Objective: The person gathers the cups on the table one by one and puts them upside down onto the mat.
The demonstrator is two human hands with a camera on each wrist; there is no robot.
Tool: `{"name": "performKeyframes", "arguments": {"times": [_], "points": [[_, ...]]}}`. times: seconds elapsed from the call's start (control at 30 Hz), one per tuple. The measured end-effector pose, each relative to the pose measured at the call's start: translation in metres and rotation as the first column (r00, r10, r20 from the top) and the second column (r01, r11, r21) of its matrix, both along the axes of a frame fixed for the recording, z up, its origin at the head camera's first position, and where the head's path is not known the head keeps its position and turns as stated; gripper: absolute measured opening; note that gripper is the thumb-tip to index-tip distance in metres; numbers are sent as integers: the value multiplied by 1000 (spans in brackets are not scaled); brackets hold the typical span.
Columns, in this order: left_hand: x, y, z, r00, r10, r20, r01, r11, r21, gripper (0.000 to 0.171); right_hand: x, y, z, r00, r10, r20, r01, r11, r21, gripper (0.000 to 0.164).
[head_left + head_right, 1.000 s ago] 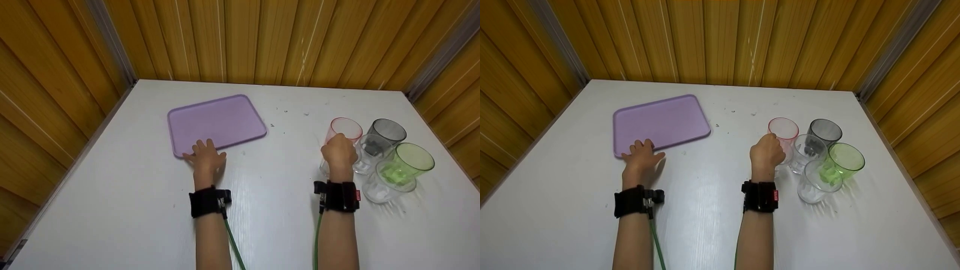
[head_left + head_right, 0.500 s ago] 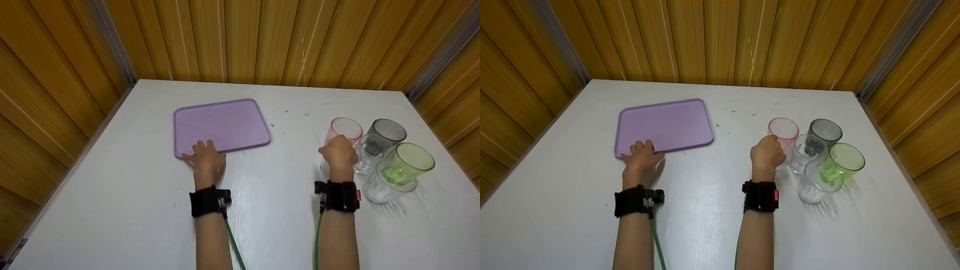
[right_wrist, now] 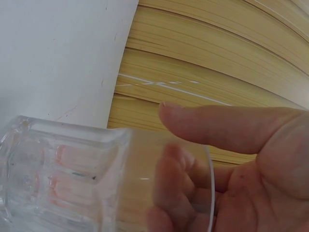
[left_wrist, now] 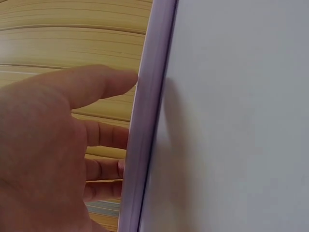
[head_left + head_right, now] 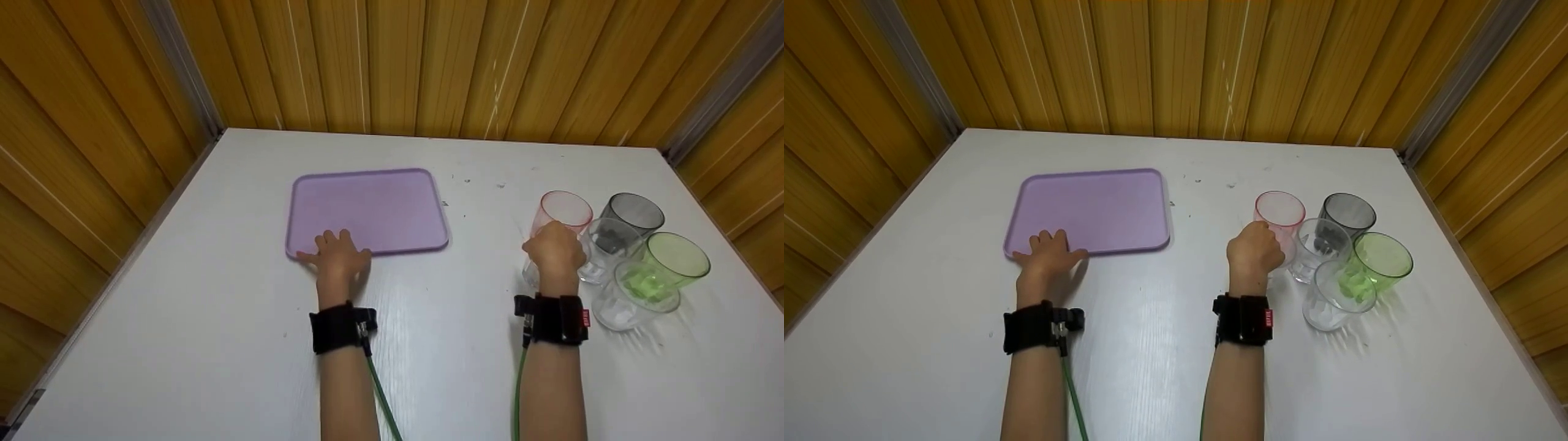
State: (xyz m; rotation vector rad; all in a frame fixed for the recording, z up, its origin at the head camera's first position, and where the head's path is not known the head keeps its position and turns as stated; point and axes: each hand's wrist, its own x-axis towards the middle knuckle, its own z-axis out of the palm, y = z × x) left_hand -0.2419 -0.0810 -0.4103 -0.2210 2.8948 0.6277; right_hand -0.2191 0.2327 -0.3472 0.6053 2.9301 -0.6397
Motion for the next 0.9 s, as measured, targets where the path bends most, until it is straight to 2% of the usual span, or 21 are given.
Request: {"name": "performKeyframes", "arguments": {"times": [0.3,0.5,0.7,0.9], "points": [[-1,0,4,999,-22,45,23,999,-27,56,-1,1,-1,1000,14,11,-14,1000,14,35],[1,-1,8,997,-28,76,30,999,-23,55,0,0,3,999,12,32,-12,1000,11,30],[5,-1,12,995,-36,94,36,999,7,54,2,-1,5,1000,22,-4,-22,1000,14,25],[7,-2,17,991,-42,127,40,999,14,51,3,-3,7,999,17,-37,-16,1000,21,29]]}}
